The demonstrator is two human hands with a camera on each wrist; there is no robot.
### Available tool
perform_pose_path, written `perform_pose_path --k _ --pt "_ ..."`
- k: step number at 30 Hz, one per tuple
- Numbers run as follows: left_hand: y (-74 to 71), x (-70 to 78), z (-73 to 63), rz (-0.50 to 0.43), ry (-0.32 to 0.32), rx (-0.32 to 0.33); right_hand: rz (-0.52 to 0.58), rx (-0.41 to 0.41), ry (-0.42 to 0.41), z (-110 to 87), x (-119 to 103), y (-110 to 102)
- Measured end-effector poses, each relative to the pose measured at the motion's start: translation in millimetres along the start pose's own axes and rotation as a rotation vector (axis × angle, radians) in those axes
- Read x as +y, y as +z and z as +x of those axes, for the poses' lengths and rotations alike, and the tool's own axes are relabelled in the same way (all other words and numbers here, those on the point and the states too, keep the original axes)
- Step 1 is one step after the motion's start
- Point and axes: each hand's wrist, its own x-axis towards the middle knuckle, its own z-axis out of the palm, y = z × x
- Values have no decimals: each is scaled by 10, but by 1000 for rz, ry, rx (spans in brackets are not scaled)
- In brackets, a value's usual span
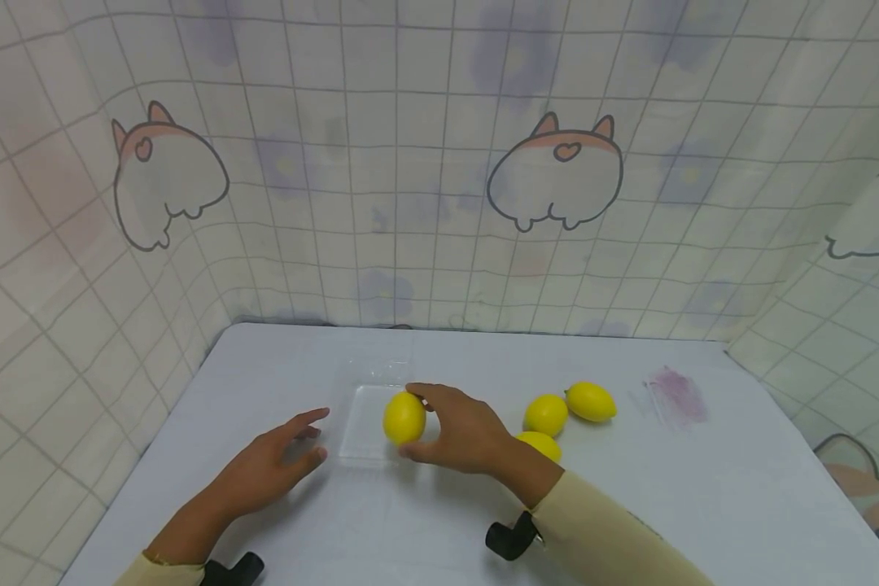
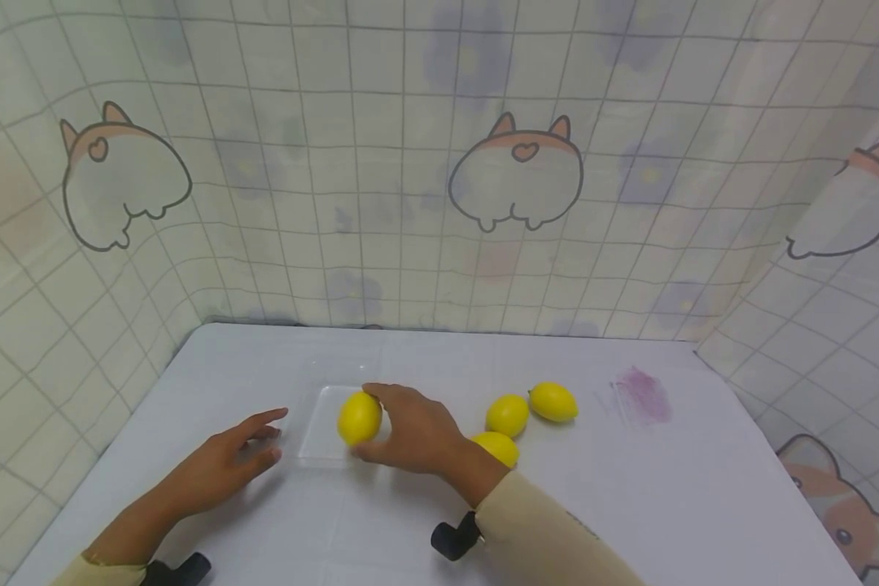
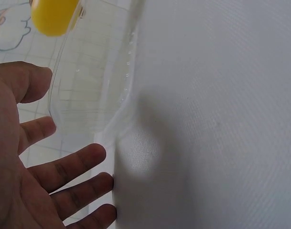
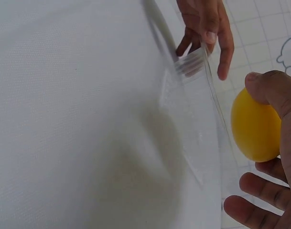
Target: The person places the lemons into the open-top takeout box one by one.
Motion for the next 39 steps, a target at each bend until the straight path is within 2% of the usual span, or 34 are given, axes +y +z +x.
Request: perform_pose_path --k 16,28,39 --pt "-1 -39 17 -22 0 -20 -57 -10 -6 -56 69 -12" --pt "-16 -7 8 -16 -9 -25 -55 20 49 -232 250 -192" --pt "27 2 28 -13 16 24 -33 67 74 -431 372 -391"
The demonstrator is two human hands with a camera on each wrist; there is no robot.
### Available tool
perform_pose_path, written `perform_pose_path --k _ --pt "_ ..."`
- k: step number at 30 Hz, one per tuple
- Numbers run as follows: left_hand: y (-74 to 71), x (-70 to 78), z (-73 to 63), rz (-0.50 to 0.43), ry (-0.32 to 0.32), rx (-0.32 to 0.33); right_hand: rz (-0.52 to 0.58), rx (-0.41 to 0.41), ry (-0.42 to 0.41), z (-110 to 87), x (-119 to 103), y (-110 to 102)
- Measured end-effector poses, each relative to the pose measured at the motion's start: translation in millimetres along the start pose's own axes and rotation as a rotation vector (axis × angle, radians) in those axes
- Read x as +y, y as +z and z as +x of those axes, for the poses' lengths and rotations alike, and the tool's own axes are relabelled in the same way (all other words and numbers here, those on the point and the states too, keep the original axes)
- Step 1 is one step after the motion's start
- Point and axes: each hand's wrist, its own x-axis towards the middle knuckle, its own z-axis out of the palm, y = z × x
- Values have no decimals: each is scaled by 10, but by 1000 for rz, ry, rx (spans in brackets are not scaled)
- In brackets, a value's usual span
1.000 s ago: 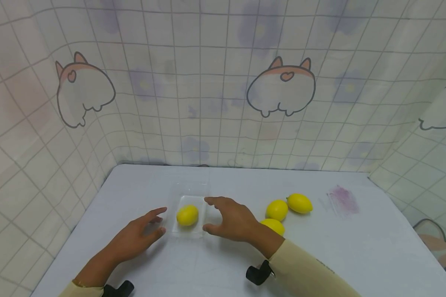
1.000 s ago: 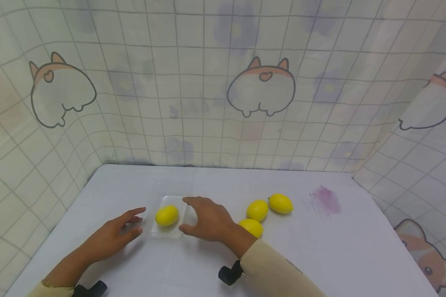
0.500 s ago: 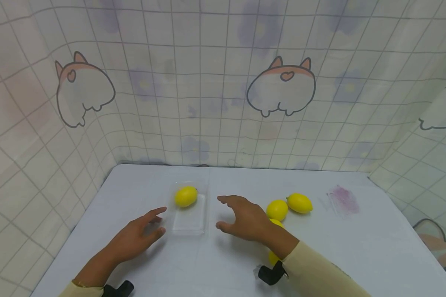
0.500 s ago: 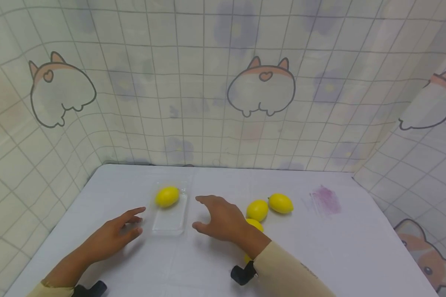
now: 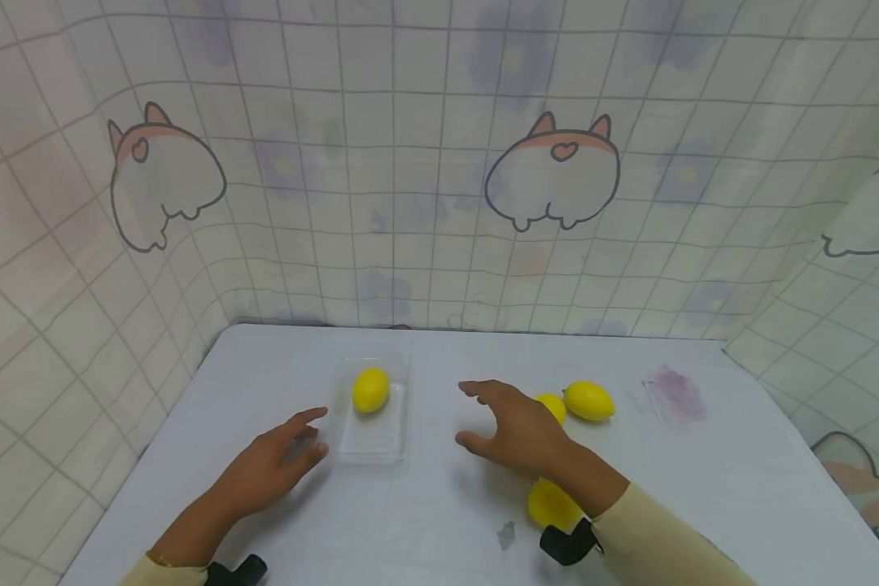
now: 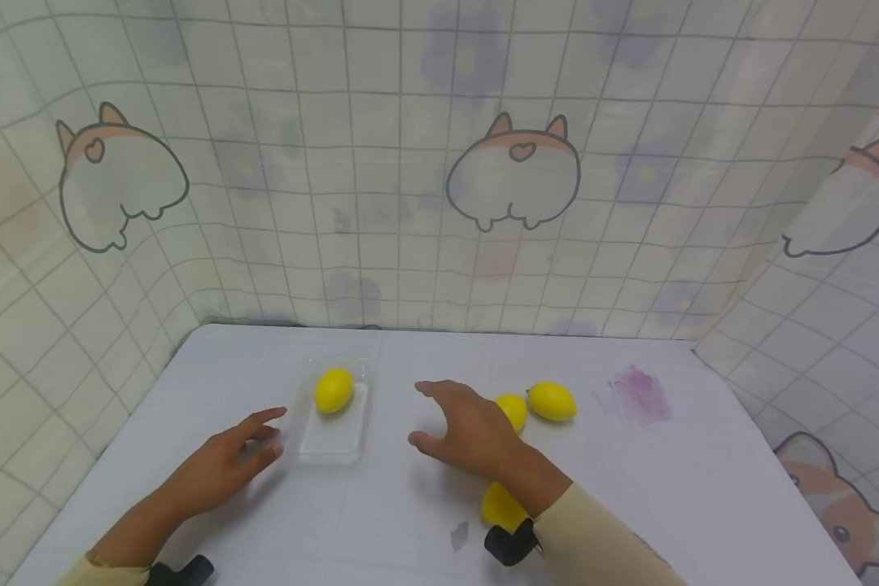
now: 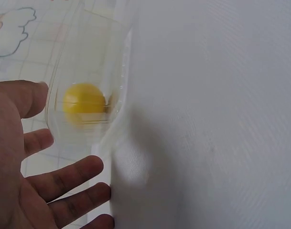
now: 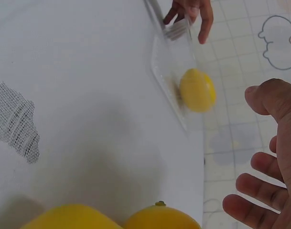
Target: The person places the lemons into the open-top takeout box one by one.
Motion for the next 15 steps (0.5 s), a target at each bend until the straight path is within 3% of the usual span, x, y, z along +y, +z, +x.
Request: perform_pose_path --k 7,15 --pt "-8 13 8 15 -9 -6 -12 48 30 -119 163 -108" --pt "-22 13 2 16 -15 -13 -14 41 74 -220 349 -172"
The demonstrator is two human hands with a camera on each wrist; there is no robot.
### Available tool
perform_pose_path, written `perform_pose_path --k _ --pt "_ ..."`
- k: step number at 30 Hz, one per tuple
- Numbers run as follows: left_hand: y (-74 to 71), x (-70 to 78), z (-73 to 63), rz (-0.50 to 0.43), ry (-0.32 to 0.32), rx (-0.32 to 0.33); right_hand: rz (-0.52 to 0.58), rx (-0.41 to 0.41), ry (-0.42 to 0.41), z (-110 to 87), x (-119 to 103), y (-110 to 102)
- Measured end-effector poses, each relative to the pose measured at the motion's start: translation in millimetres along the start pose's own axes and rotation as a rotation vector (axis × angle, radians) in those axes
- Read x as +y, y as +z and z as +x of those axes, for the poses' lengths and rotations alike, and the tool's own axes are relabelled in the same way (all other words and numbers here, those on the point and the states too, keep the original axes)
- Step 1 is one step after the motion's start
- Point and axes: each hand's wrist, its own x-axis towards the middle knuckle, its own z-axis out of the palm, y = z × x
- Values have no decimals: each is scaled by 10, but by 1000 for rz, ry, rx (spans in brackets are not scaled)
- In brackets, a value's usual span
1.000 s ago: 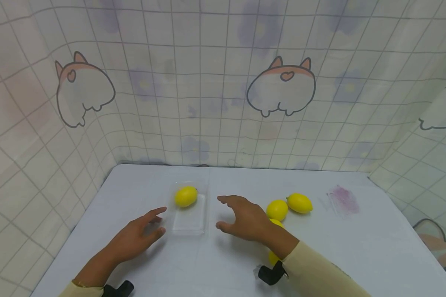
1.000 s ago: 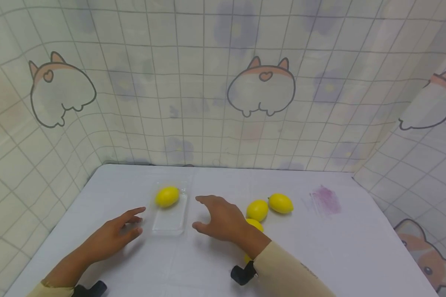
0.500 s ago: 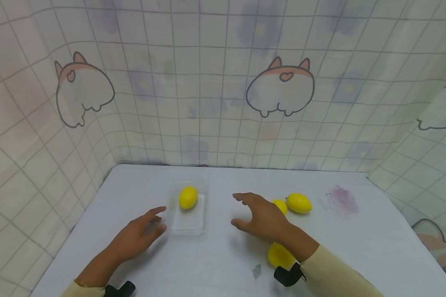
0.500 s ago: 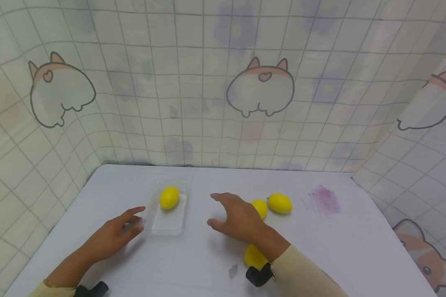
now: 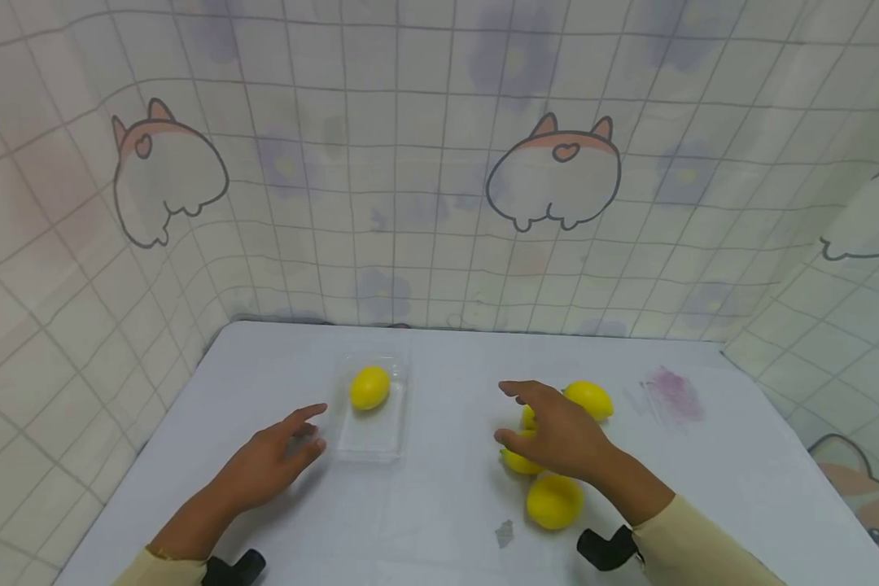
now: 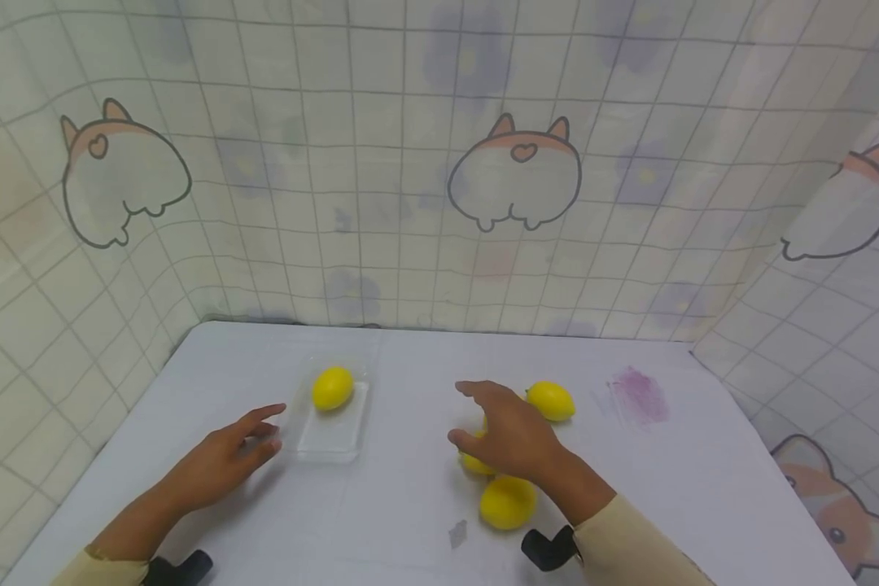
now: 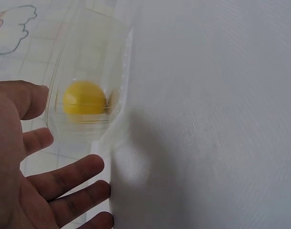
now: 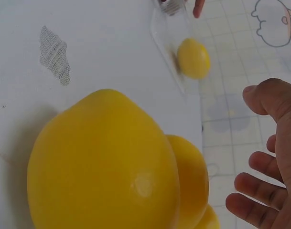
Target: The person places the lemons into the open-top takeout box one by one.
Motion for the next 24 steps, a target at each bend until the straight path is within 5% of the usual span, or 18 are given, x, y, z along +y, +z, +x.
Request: perform_pose_path --k 24 --pt "-7 -18 3 -19 -37 -6 68 -52 14 -394 364 -108"
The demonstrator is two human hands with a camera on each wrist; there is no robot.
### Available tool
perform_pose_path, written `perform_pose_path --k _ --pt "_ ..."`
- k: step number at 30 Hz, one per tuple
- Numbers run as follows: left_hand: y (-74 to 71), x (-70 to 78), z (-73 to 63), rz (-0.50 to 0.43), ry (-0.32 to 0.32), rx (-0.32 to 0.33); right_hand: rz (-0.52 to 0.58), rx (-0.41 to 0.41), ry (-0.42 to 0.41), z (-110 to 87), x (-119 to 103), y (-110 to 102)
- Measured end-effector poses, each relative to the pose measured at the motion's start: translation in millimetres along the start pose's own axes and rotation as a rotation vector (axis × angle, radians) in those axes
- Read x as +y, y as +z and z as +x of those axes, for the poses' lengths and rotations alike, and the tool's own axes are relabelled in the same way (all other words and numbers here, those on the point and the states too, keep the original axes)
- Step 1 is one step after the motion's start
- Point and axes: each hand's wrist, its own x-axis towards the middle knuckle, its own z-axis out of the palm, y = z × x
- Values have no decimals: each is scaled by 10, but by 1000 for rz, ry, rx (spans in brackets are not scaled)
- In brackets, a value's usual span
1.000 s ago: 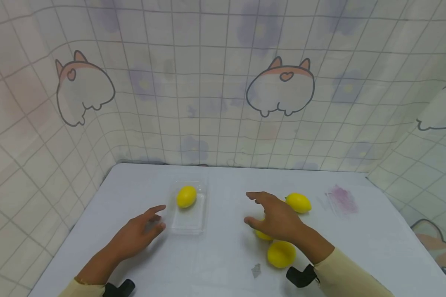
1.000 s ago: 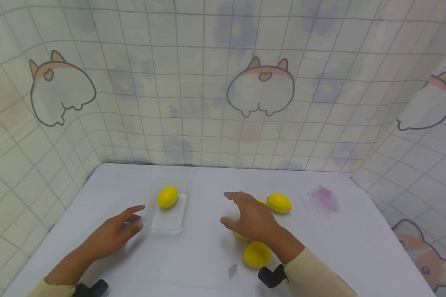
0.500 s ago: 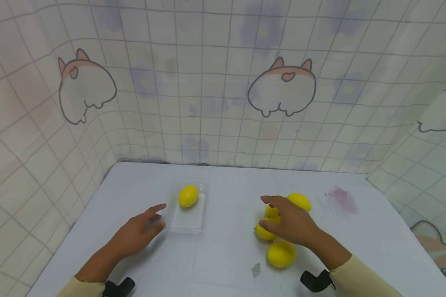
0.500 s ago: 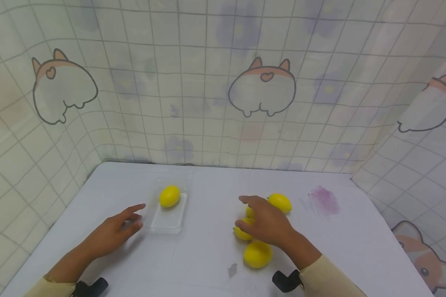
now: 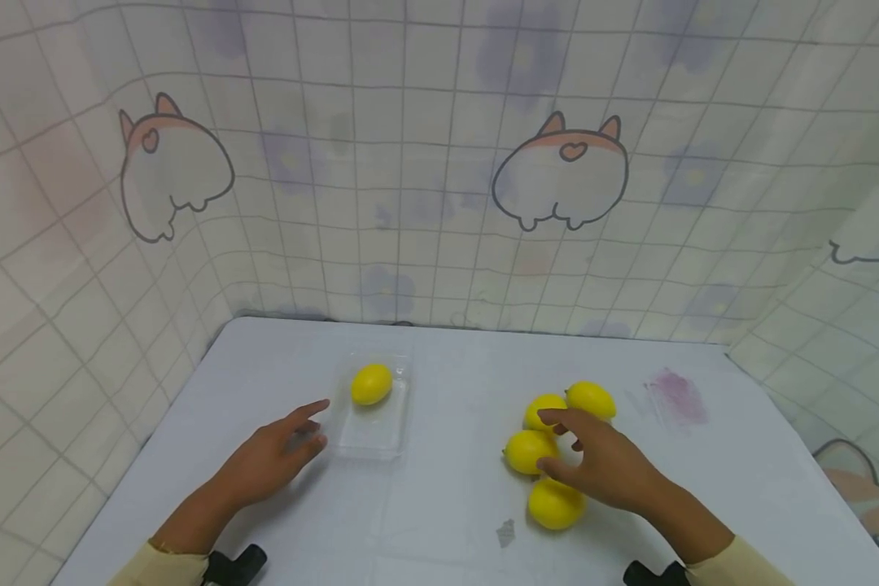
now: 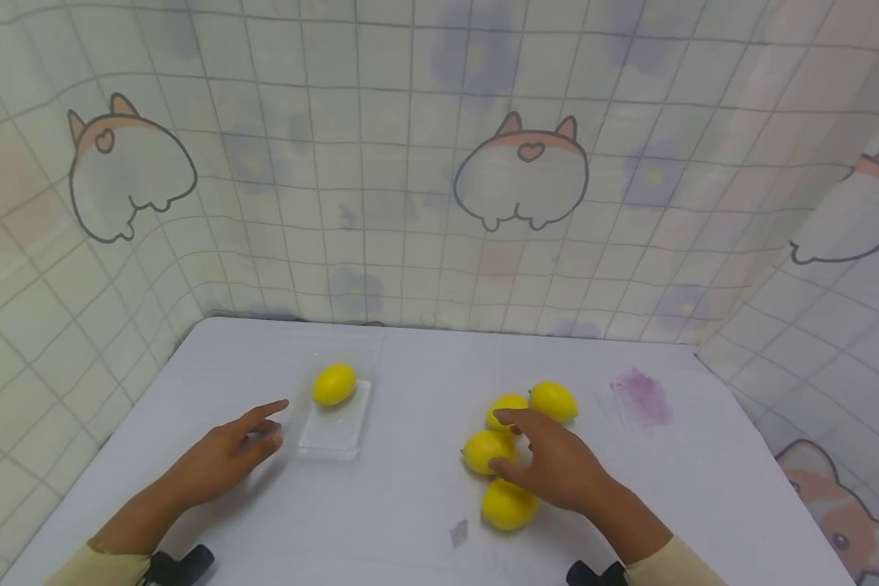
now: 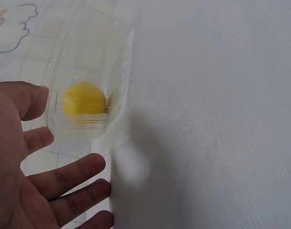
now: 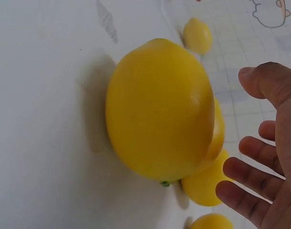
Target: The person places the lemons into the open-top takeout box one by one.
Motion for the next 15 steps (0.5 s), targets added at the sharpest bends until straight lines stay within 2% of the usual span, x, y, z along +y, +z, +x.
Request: perform_pose_path --k 7,15 --pt "11 -3 -1 -5 -7 -3 21 -1 11 -177 91 -29" --pt "17 -12 -2 10 14 6 58 -68 108 -318 174 -23"
